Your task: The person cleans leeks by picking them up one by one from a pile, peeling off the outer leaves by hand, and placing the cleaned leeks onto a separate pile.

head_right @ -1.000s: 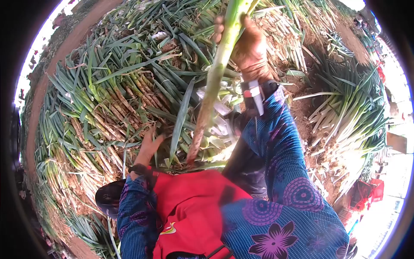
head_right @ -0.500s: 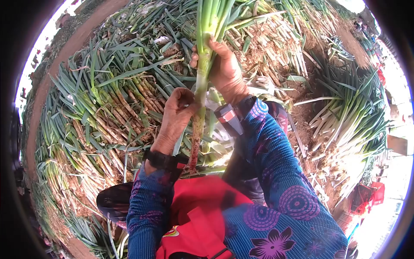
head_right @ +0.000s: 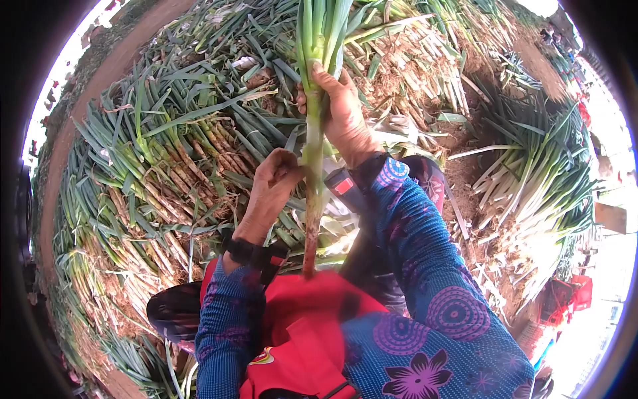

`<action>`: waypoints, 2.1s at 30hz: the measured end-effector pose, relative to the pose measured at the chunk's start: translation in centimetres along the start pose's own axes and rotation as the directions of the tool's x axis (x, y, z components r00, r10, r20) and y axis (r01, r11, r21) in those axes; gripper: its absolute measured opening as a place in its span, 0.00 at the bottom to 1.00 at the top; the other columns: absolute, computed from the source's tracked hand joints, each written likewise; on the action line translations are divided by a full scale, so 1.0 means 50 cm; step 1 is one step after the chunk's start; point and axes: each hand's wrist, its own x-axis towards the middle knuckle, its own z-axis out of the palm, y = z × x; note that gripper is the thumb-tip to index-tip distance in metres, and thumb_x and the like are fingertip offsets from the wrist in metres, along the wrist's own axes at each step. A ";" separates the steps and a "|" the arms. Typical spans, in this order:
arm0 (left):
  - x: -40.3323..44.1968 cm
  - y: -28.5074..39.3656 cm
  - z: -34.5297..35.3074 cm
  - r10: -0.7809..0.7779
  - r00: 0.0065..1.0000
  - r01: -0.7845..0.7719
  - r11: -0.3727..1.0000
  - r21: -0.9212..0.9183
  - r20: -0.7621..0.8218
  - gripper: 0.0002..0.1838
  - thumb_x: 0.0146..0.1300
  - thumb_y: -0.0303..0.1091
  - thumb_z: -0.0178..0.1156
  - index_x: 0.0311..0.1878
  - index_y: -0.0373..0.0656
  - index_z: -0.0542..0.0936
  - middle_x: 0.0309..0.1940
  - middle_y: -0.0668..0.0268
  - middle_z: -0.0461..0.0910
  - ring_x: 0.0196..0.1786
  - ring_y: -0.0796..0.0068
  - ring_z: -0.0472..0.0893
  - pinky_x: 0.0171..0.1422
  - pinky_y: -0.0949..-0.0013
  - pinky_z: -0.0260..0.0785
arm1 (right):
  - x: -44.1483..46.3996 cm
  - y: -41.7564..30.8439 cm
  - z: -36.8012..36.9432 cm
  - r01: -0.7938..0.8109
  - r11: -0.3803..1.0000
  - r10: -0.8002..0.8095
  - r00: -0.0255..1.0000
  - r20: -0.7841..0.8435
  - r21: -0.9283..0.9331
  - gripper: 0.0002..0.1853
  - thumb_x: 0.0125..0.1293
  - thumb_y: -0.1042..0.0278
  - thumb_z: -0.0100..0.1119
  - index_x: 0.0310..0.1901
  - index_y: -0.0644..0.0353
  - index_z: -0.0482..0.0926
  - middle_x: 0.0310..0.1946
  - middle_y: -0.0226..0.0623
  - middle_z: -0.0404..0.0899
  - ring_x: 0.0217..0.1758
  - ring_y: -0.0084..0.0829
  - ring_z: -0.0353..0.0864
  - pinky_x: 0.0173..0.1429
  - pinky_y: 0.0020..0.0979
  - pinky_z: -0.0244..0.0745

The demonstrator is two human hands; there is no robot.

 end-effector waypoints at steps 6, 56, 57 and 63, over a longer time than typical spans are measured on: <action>-0.030 -0.008 -0.006 -0.015 0.999 0.000 0.945 -0.327 -0.044 0.11 0.60 0.25 0.62 0.45 0.41 0.73 0.35 0.74 0.75 0.39 0.84 0.75 0.46 0.78 0.67 | 0.005 -0.008 -0.021 0.013 1.000 -0.012 0.999 -0.041 0.024 0.13 0.68 0.63 0.57 0.49 0.58 0.70 0.32 0.37 0.75 0.27 0.30 0.76 0.28 0.30 0.73; -0.158 -0.122 -0.329 -0.276 0.903 0.327 0.939 0.110 -0.330 0.20 0.67 0.41 0.57 0.59 0.41 0.76 0.56 0.59 0.76 0.58 0.66 0.74 0.60 0.67 0.66 | 0.024 -0.190 -0.165 0.234 0.881 -0.273 0.961 0.038 0.411 0.25 0.62 0.49 0.60 0.46 0.67 0.72 0.31 0.40 0.71 0.30 0.30 0.68 0.36 0.30 0.68; -0.115 -0.074 -0.274 -0.257 0.965 0.261 0.935 0.240 -0.050 0.18 0.72 0.43 0.50 0.56 0.43 0.78 0.56 0.62 0.78 0.57 0.70 0.76 0.61 0.66 0.67 | 0.024 -0.179 -0.152 0.180 0.863 -0.254 0.962 0.097 0.473 0.26 0.63 0.49 0.59 0.47 0.69 0.72 0.31 0.40 0.71 0.30 0.30 0.68 0.36 0.30 0.67; -0.027 0.022 -0.043 -0.299 0.797 0.338 0.941 0.022 0.525 0.34 0.72 0.61 0.43 0.52 0.35 0.78 0.47 0.60 0.82 0.51 0.66 0.80 0.59 0.67 0.69 | 0.030 -0.136 -0.090 -0.107 0.858 -0.168 0.866 0.471 0.503 0.31 0.65 0.42 0.55 0.51 0.69 0.74 0.27 0.32 0.70 0.26 0.24 0.65 0.32 0.28 0.64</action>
